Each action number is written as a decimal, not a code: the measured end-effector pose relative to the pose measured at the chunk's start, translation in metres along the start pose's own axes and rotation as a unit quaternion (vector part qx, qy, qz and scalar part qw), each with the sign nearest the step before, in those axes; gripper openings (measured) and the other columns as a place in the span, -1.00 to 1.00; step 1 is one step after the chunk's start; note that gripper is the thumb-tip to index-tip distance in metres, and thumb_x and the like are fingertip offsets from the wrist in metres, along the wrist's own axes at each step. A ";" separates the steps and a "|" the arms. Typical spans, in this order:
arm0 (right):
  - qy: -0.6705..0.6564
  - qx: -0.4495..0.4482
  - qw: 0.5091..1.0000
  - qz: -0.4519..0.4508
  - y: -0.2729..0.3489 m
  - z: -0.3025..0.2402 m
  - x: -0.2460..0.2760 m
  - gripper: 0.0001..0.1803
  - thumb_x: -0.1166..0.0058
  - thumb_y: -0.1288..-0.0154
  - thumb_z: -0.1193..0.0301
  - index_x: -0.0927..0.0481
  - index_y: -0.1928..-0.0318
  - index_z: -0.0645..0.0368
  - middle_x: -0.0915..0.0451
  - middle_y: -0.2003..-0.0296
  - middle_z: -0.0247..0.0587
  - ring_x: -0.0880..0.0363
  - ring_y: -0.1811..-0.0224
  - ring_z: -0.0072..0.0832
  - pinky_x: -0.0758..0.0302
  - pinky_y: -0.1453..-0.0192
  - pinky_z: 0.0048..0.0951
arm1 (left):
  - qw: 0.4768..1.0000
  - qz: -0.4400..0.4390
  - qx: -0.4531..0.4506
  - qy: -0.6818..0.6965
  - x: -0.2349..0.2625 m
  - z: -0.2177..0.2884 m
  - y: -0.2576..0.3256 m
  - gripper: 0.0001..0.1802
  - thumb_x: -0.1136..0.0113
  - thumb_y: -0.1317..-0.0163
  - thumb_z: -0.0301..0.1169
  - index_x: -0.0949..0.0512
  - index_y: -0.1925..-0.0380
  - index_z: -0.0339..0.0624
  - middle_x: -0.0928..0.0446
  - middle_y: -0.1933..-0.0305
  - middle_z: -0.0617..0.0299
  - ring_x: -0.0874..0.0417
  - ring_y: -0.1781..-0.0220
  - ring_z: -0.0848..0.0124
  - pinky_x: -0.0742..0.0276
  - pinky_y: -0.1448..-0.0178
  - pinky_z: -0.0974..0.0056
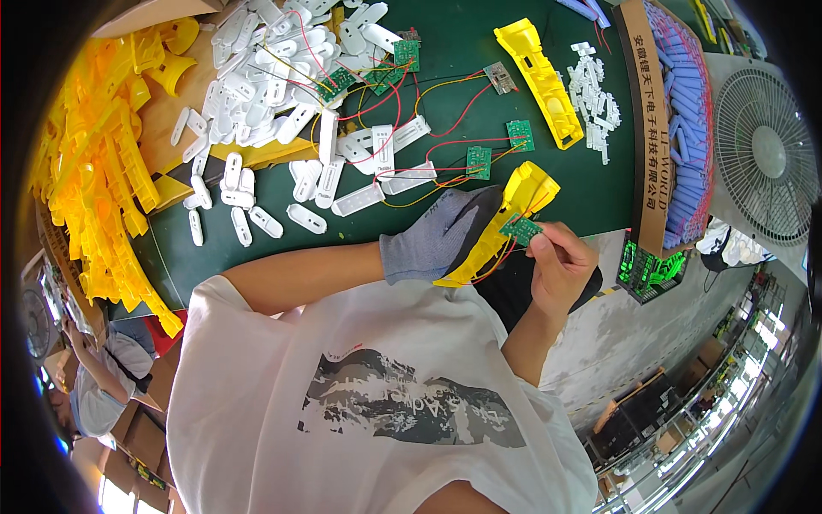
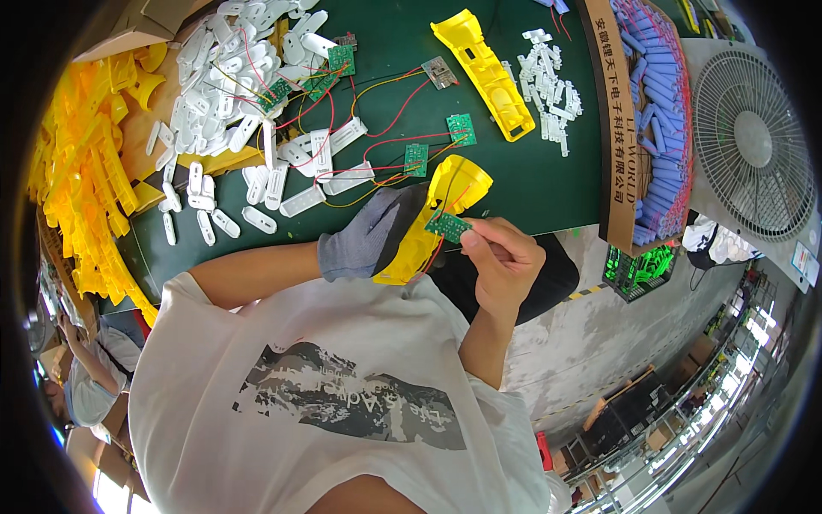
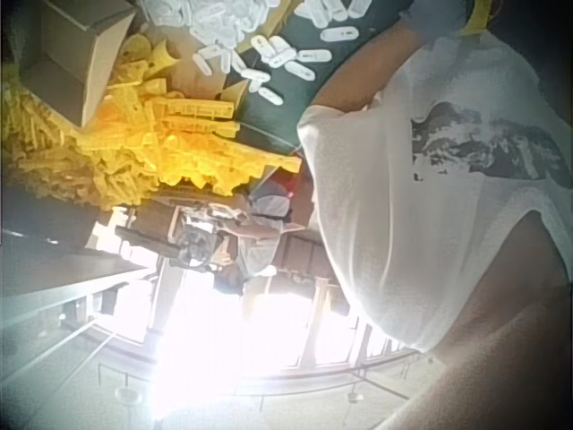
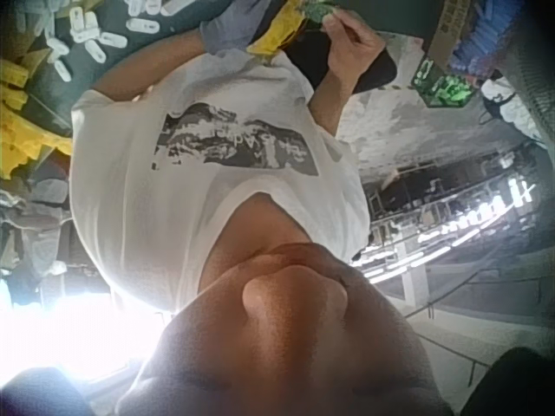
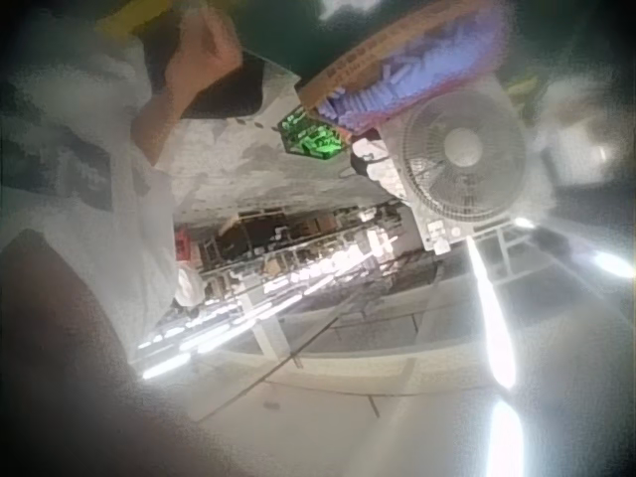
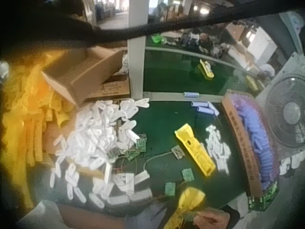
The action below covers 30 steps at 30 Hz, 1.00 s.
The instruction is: The person assembles flashlights by installing circuit boards, batteries, and covers into plastic housings by hand and placing assembled units onto a conveyor belt.
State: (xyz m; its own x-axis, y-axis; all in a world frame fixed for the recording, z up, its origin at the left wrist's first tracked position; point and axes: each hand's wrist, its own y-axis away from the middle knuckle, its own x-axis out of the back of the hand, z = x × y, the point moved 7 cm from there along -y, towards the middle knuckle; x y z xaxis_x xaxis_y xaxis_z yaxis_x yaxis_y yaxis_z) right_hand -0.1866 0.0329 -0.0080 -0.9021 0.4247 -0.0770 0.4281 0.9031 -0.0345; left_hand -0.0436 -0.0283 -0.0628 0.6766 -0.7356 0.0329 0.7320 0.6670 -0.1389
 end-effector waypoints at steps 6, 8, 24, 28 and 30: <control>0.025 0.010 0.999 0.040 0.004 0.002 -0.001 -0.78 -0.21 -0.11 0.74 -0.66 0.18 0.42 -0.56 0.47 -0.25 -0.45 0.50 -0.70 -0.32 0.45 -0.75 | 0.999 -0.008 0.020 0.033 -0.004 -0.009 0.003 -0.51 -0.08 -0.28 -0.40 -0.32 -0.17 -0.42 -0.46 -0.03 -0.10 -0.51 0.02 0.08 -0.44 -0.06 0.13; 0.040 0.015 0.998 0.040 0.003 0.001 0.001 -0.78 -0.22 -0.10 0.74 -0.66 0.18 0.42 -0.54 0.47 -0.27 -0.42 0.51 -0.72 -0.27 0.47 -0.76 | 0.973 -0.023 0.137 0.185 -0.006 -0.014 -0.002 -0.54 -0.07 -0.31 -0.38 -0.34 -0.16 -0.39 -0.50 0.03 -0.05 -0.55 0.08 0.18 -0.47 0.00 0.18; 0.107 0.029 0.988 0.106 0.005 -0.003 -0.009 -0.80 -0.25 -0.12 0.70 -0.68 0.19 0.38 -0.60 0.45 -0.29 -0.35 0.53 -0.81 -0.17 0.49 -0.78 | 0.944 -0.016 0.196 0.266 -0.002 0.008 -0.011 -0.60 -0.04 -0.39 -0.32 -0.34 -0.11 -0.37 -0.51 0.30 0.16 -0.44 0.32 0.54 -0.44 0.26 0.33; 0.040 -0.016 0.985 0.164 0.006 0.001 -0.021 -0.85 -0.25 -0.17 0.65 -0.65 0.21 0.37 -0.60 0.44 -0.32 -0.35 0.51 -0.82 -0.19 0.46 -0.78 | 0.940 0.013 0.209 0.271 0.003 0.004 -0.008 -0.65 0.00 -0.40 -0.33 -0.35 -0.04 -0.36 -0.49 0.32 0.15 -0.48 0.36 0.47 -0.44 0.28 0.32; 0.077 -0.028 0.983 0.163 0.005 0.001 -0.029 -0.89 -0.24 -0.20 0.61 -0.62 0.26 0.35 -0.58 0.45 -0.35 -0.34 0.51 -0.83 -0.20 0.46 -0.77 | 0.932 0.035 0.212 0.291 0.003 0.002 -0.005 -0.67 0.01 -0.41 -0.33 -0.36 -0.02 -0.35 -0.48 0.35 0.16 -0.49 0.37 0.46 -0.44 0.29 0.33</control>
State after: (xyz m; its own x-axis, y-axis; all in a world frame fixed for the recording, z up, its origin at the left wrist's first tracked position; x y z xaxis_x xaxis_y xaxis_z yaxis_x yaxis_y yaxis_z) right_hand -0.1584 0.0253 -0.0066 -0.7176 0.6923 0.0767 0.6953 0.7184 0.0213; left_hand -0.0456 -0.0336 -0.0599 0.6560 -0.5450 -0.5221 0.7368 0.6124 0.2865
